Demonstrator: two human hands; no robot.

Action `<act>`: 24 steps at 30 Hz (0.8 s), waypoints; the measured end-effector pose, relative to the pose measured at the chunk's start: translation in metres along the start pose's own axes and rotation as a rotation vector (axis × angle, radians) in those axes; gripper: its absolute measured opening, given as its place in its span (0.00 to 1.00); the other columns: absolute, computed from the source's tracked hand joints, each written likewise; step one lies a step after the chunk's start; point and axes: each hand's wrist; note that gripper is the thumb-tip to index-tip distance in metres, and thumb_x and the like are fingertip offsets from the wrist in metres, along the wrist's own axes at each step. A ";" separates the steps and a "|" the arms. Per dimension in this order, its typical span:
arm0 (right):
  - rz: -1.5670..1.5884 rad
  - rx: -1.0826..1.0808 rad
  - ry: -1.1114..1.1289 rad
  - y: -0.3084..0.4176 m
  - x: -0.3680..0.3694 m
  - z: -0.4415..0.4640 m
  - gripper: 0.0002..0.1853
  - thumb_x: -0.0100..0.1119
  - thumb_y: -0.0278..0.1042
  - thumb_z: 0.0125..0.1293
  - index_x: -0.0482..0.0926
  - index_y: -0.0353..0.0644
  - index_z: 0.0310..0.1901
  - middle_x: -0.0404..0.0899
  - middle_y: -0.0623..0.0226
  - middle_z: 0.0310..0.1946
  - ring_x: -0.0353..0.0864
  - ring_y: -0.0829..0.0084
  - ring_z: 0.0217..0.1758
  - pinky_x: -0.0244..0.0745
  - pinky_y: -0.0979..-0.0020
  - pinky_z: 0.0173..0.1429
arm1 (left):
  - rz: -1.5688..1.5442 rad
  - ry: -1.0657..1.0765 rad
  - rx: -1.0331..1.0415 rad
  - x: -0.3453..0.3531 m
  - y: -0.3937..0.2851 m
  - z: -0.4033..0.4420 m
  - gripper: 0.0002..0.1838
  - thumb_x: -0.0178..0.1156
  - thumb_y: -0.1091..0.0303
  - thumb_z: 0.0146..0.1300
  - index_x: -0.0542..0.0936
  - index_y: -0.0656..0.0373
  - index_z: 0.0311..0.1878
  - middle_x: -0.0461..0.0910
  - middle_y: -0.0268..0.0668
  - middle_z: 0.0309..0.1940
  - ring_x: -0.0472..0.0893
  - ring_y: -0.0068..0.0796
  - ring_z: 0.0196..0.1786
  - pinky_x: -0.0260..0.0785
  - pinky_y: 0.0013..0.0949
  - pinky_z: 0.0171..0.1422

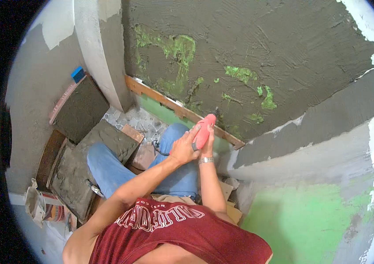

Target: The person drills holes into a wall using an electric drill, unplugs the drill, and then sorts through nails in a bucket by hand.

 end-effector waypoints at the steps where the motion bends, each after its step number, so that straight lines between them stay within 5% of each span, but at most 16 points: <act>1: -0.013 -0.011 -0.009 0.000 0.002 0.003 0.30 0.56 0.62 0.67 0.75 0.40 0.53 0.81 0.58 0.42 0.83 0.61 0.43 0.81 0.60 0.51 | -0.003 0.005 -0.001 -0.001 0.001 0.003 0.53 0.74 0.62 0.48 0.59 0.49 0.78 0.72 0.55 0.67 0.81 0.58 0.59 0.78 0.53 0.59; 12: 0.002 -0.101 -0.062 -0.013 -0.026 0.022 0.25 0.56 0.57 0.70 0.76 0.42 0.54 0.81 0.63 0.42 0.84 0.67 0.43 0.81 0.64 0.51 | 0.002 0.007 -0.019 0.003 0.004 0.002 0.51 0.71 0.60 0.50 0.59 0.47 0.79 0.73 0.56 0.66 0.81 0.60 0.56 0.79 0.55 0.57; 24: 0.012 -0.060 0.023 -0.020 -0.010 -0.009 0.28 0.52 0.62 0.70 0.76 0.40 0.52 0.82 0.60 0.40 0.84 0.61 0.42 0.80 0.58 0.52 | -0.004 -0.036 0.046 -0.009 0.002 -0.025 0.48 0.71 0.59 0.50 0.62 0.50 0.76 0.73 0.56 0.66 0.81 0.59 0.56 0.78 0.57 0.55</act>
Point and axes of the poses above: each hand's wrist, its own z-axis towards the middle knuckle, its own x-axis out of the palm, y = z × x
